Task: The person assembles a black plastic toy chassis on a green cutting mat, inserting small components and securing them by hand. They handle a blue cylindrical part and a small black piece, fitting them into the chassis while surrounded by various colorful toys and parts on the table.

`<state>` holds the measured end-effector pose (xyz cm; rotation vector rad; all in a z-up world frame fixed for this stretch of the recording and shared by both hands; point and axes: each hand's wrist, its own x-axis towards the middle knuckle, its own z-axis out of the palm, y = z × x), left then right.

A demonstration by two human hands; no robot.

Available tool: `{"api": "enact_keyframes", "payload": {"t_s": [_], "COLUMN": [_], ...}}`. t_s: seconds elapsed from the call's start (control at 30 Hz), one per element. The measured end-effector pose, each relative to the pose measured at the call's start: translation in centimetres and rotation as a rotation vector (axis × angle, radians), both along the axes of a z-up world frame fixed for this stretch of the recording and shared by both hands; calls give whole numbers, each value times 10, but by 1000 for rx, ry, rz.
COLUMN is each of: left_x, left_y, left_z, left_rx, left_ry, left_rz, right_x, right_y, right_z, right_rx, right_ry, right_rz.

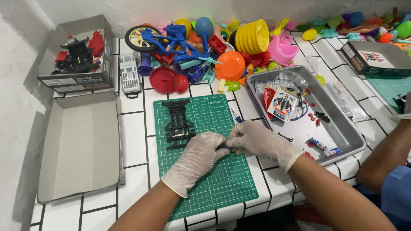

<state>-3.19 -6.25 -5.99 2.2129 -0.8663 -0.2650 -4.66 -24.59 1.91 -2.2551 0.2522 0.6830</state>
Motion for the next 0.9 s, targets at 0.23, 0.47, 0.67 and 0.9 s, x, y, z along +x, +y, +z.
{"api": "enact_keyframes", "payload": {"t_s": [0.23,0.47,0.67,0.9], "left_x": [3,2,3,4], "left_y": [-2,-2,-3,-3], "left_z": [-17,-17,-25,-23], "left_rx": [-11,-3,24,11], "left_ry": [-125,-172,-243,-214], "left_rz": [0,-24,-50,-46], "right_x": [1,0,0,0], "right_y": [1,4,-1,-3], "right_z": [3,9,-3,-3], "right_rx": [-6,-30,-51,1], "right_ry": [18,21,29,6], "right_rz": [16,1,16,2]}}
